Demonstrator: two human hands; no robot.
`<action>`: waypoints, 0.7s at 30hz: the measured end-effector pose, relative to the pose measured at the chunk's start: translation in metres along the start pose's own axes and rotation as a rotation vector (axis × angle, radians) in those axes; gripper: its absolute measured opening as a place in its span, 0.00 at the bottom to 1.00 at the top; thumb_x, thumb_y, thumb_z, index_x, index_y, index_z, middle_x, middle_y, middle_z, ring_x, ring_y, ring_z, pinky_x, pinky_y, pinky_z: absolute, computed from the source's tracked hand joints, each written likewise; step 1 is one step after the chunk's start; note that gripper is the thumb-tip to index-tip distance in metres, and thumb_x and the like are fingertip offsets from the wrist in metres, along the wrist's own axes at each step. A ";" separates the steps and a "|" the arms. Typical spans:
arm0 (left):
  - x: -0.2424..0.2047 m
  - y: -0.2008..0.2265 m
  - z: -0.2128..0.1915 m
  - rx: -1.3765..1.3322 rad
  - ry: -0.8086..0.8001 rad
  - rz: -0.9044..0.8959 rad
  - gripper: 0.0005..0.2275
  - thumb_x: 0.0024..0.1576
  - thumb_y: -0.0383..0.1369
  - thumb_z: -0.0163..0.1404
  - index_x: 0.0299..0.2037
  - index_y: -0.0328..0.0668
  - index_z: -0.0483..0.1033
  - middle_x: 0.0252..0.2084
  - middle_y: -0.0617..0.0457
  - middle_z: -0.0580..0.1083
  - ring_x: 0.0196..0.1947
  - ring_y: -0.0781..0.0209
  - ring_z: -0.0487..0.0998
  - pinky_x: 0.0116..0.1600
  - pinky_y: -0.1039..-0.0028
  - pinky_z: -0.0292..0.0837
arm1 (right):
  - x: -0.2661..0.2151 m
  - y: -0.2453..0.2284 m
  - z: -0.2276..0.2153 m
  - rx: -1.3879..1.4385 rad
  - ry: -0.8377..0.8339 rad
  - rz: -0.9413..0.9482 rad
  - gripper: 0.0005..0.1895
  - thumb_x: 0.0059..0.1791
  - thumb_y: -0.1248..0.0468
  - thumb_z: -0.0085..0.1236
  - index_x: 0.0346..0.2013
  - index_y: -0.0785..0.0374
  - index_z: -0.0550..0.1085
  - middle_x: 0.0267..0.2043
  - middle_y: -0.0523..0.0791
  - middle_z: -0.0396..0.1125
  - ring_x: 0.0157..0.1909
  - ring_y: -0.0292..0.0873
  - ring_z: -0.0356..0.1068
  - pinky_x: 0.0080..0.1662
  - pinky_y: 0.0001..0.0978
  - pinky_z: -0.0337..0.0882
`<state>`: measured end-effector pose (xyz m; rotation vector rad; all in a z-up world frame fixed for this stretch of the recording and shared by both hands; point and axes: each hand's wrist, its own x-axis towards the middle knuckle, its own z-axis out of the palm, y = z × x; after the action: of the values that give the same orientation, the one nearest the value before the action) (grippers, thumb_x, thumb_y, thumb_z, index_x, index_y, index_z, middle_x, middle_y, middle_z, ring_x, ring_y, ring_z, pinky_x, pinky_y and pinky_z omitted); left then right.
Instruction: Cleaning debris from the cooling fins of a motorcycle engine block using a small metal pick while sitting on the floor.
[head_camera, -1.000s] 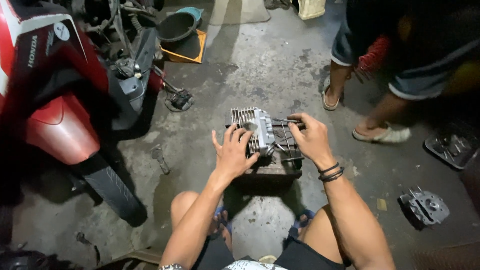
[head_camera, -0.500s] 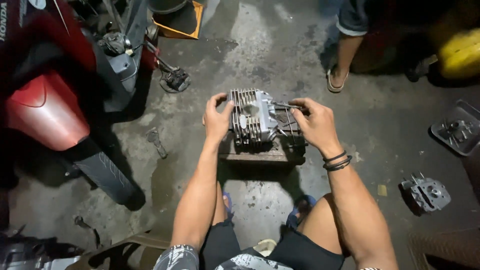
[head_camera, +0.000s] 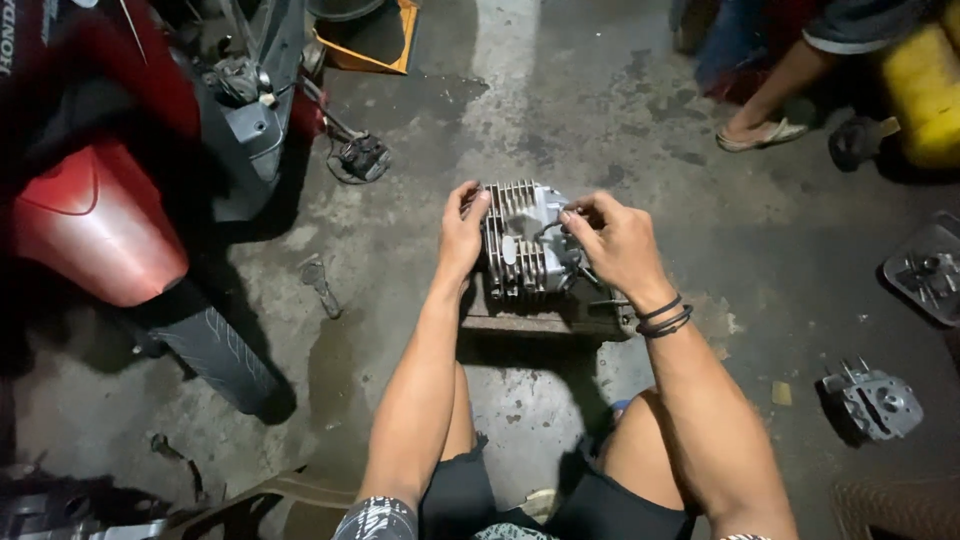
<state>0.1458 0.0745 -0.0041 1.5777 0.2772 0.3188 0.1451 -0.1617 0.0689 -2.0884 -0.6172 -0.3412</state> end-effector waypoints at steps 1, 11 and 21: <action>0.002 0.000 0.000 -0.002 0.002 0.002 0.23 0.61 0.43 0.55 0.62 0.39 0.70 0.57 0.37 0.72 0.58 0.43 0.75 0.64 0.59 0.69 | 0.002 0.000 0.004 -0.001 0.000 -0.003 0.06 0.53 0.65 0.62 0.44 0.62 0.79 0.29 0.50 0.75 0.36 0.55 0.77 0.36 0.44 0.75; 0.022 -0.027 0.002 0.042 -0.076 -0.043 0.18 0.64 0.46 0.44 0.59 0.51 0.75 0.59 0.43 0.74 0.63 0.46 0.71 0.69 0.58 0.60 | -0.001 -0.008 0.026 -0.109 -0.101 -0.092 0.07 0.56 0.61 0.59 0.42 0.61 0.80 0.31 0.48 0.76 0.35 0.54 0.77 0.36 0.42 0.75; 0.015 -0.017 0.007 0.126 -0.067 0.037 0.13 0.61 0.45 0.52 0.52 0.57 0.77 0.51 0.55 0.77 0.54 0.57 0.78 0.63 0.65 0.68 | -0.005 0.004 0.032 -0.508 -0.226 -0.208 0.13 0.57 0.50 0.50 0.40 0.51 0.78 0.30 0.43 0.74 0.37 0.52 0.76 0.38 0.48 0.71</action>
<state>0.1624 0.0744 -0.0210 1.7156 0.2193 0.2811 0.1435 -0.1383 0.0465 -2.5770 -0.9647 -0.4151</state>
